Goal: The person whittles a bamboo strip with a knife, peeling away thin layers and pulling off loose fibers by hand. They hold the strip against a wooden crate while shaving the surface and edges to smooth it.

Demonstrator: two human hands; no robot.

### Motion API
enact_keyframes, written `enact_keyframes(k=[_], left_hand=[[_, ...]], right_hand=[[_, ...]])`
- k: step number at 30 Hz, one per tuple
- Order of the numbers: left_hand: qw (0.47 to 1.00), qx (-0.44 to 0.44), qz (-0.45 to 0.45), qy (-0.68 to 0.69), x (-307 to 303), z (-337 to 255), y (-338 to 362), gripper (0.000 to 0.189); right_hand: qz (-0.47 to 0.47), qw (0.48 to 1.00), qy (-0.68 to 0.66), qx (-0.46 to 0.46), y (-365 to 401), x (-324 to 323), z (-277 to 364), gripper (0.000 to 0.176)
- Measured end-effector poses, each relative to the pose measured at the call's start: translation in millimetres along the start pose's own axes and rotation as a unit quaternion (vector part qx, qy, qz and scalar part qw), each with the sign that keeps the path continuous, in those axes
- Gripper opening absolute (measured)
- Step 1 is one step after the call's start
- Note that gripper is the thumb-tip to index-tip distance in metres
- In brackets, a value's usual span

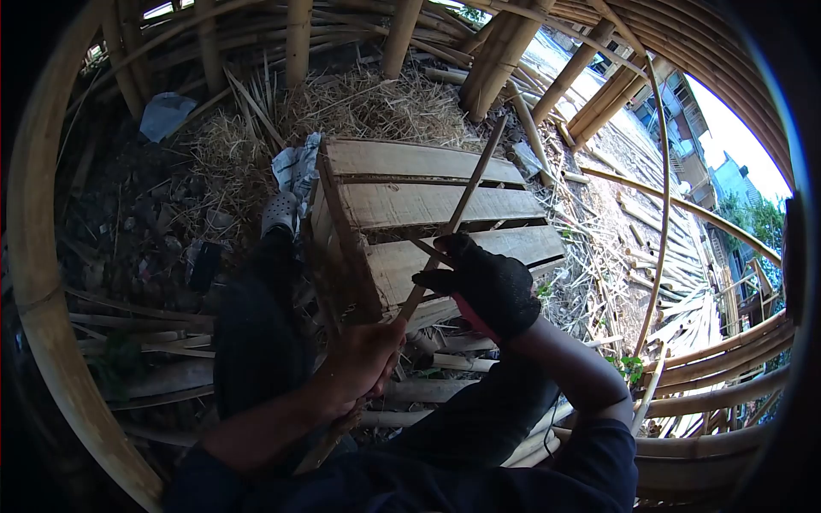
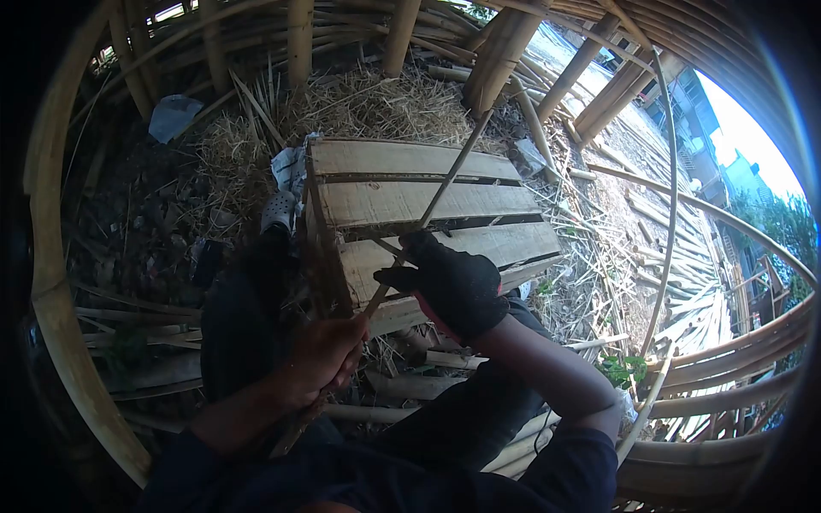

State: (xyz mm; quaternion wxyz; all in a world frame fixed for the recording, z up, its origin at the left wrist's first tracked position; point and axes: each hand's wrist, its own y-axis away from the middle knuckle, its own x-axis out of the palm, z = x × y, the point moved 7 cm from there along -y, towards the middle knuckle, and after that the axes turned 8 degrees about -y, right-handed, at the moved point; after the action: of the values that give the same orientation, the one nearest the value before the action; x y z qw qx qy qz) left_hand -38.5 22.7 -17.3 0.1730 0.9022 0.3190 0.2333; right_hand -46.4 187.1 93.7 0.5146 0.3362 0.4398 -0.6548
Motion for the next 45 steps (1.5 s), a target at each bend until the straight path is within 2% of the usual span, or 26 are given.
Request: enact_keyframes(k=[3,6,9,11,15,18,19,20,21,22,25,28,31,34,35,37,38,39,40,43,44,45], left_hand=[[1.000,0.000,-0.003,-0.011,-0.4,-1.8,3.0,0.035],[1.000,0.008,-0.003,-0.020,-1.3,-3.4,3.3,0.034],[1.000,0.014,-0.005,-0.019,-1.0,-4.0,3.2,0.033],[1.000,0.016,-0.005,-0.019,-1.5,-3.7,3.3,0.032],[1.000,0.011,-0.009,-0.022,-1.6,-4.2,3.3,0.031],[1.000,0.007,-0.011,-0.016,-1.9,-4.3,2.8,0.030],[1.000,0.008,-0.010,-0.012,-2.0,-4.3,2.2,0.030],[1.000,0.009,-0.013,-0.014,-2.4,-4.2,1.7,0.030],[1.000,0.010,-0.016,-0.017,-3.1,-3.8,1.4,0.029],[1.000,0.011,-0.020,-0.022,-3.8,-4.0,1.5,0.029],[0.999,0.013,-0.030,-0.033,-4.5,-5.3,2.5,0.028],[0.999,0.015,-0.034,-0.041,-3.4,-4.9,2.7,0.030],[0.998,0.019,-0.037,-0.055,-3.5,-3.9,2.4,0.035],[0.997,0.017,-0.042,-0.057,-3.3,-4.2,1.5,0.037],[0.997,0.018,-0.043,-0.056,-3.1,-4.5,1.5,0.037],[0.998,0.022,-0.037,-0.051,-1.8,-4.4,2.0,0.036],[0.998,0.022,-0.034,-0.047,-1.3,-3.7,1.8,0.036],[0.999,0.018,-0.030,-0.042,-1.5,-2.4,1.0,0.035],[0.999,0.014,-0.025,-0.037,-1.0,-1.3,0.7,0.034],[1.000,0.002,-0.005,-0.029,1.3,0.3,0.7,0.029],[1.000,0.001,-0.004,-0.023,1.2,-0.1,0.5,0.029],[1.000,0.002,-0.003,-0.017,0.4,-0.8,-0.1,0.029]], right_hand=[[0.028,0.992,0.049,-0.115,-2.1,15.8,-0.5,0.034],[-0.009,0.988,0.022,-0.154,-6.1,14.7,3.2,0.030],[0.002,0.986,-0.156,-0.057,-17.7,23.0,-11.8,0.025],[0.050,0.977,-0.201,0.043,-22.1,27.1,-21.5,0.024],[0.123,0.911,-0.346,0.186,-15.3,37.8,-41.7,0.025],[0.106,0.936,-0.293,0.165,-14.1,33.4,-34.3,0.022],[0.058,0.981,-0.176,0.057,-17.3,27.5,-24.6,0.020],[0.009,0.997,-0.054,-0.053,-15.7,27.6,-13.8,0.019],[-0.040,0.984,0.070,-0.161,-9.6,27.6,1.9,0.018],[-0.081,0.982,0.074,-0.155,-4.9,23.3,2.8,0.015],[-0.066,0.984,0.082,-0.146,-1.6,21.2,10.8,0.014],[-0.088,0.990,0.067,-0.084,1.6,21.2,9.4,0.014],[-0.075,0.995,-0.026,-0.062,-6.3,38.0,-15.2,0.016],[-0.068,0.993,-0.024,-0.096,-11.8,45.7,-22.5,0.017],[-0.054,0.992,-0.102,-0.046,-12.5,47.0,-31.5,0.018],[-0.024,0.965,-0.256,0.055,-11.0,47.1,-40.9,0.021],[0.002,0.905,-0.405,0.131,-7.3,54.7,-51.7,0.022],[0.028,0.816,-0.542,0.202,-1.5,62.7,-60.6,0.023],[0.053,0.700,-0.661,0.266,4.9,70.7,-64.2,0.025],[0.006,0.848,-0.478,0.229,-7.1,42.0,-76.4,0.027],[-0.026,0.861,-0.454,0.227,-5.6,44.9,-91.1,0.019],[-0.032,0.905,-0.385,0.178,-5.2,40.6,-92.3,0.016]])
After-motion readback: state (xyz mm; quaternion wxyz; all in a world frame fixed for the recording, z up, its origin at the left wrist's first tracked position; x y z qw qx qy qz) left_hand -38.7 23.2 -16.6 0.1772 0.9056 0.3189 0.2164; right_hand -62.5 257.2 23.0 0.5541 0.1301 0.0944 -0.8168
